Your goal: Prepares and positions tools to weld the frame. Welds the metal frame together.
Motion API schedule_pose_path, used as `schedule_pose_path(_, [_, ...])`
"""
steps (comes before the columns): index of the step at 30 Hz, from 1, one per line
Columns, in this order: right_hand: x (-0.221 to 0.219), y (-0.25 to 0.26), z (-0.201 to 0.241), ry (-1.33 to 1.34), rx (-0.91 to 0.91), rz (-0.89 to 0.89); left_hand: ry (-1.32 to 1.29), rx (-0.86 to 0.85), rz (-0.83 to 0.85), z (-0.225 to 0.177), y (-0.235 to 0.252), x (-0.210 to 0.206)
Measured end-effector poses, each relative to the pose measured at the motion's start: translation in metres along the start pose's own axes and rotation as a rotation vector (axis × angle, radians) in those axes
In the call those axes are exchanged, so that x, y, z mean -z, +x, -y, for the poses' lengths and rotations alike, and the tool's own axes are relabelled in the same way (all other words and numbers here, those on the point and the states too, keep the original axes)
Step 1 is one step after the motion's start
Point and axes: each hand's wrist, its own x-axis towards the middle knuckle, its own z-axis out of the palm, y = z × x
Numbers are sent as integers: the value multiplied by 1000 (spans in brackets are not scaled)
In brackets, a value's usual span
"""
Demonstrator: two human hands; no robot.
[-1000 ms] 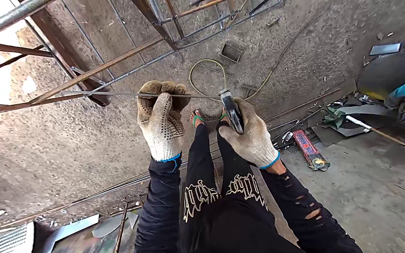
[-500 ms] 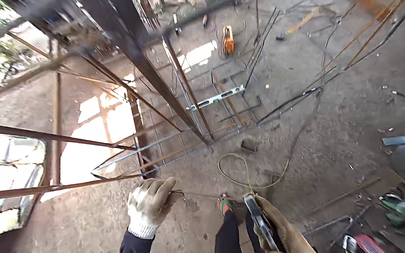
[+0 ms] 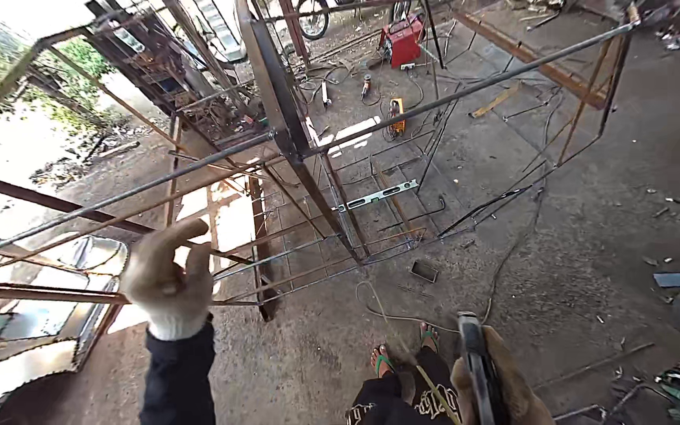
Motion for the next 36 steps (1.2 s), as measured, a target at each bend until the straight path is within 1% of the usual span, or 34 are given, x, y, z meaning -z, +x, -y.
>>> schedule_pose_path(1, [8,1,-8,45,-6,-29,12,35,-56,-1,17,5])
schedule_pose_path(3, [21,12,-24,153,-19,-87,76,143,-110,1,51,5])
schedule_pose_path(5, [32,35,-35,245,-24,-136,168,215,-104,5,88,-4])
schedule_pose_path(7, [41,70,-46,334,5,-163,248,249,-78,14,125,-19])
schedule_pose_path(8, [45,91,-50,372,17,-163,297,302,-56,19,141,-27])
schedule_pose_path(9, [49,113,-52,417,23,-167,330,368,-31,27,155,-37])
schedule_pose_path(11, [53,161,-58,543,27,-147,278,518,1,49,175,-55])
schedule_pose_path(13, [52,210,-62,726,18,-75,189,724,-6,66,188,-73])
schedule_pose_path(14, [49,233,-63,804,-3,-30,189,832,2,68,191,-79])
schedule_pose_path(15, [44,254,-63,882,-27,15,221,898,11,68,192,-83])
schedule_pose_path(18, [20,311,-61,1128,-102,137,412,911,2,65,191,-94])
schedule_pose_path(20, [2,342,-51,1263,-171,206,511,903,-25,62,193,-101])
schedule_pose_path(23, [-15,378,-35,1450,-338,317,561,933,-54,59,196,-109])
schedule_pose_path(26, [-26,409,-26,1543,-468,417,570,958,-88,58,199,-114])
schedule_pose_path(28, [-34,424,-27,1594,-514,472,574,969,-107,60,199,-113])
schedule_pose_path(30, [-40,432,-30,1614,-525,479,567,983,-125,60,199,-115])
schedule_pose_path(33, [-43,439,-26,1626,-613,482,579,986,-132,58,199,-117])
schedule_pose_path(36, [-46,439,-25,1623,-633,530,553,976,-143,62,198,-114])
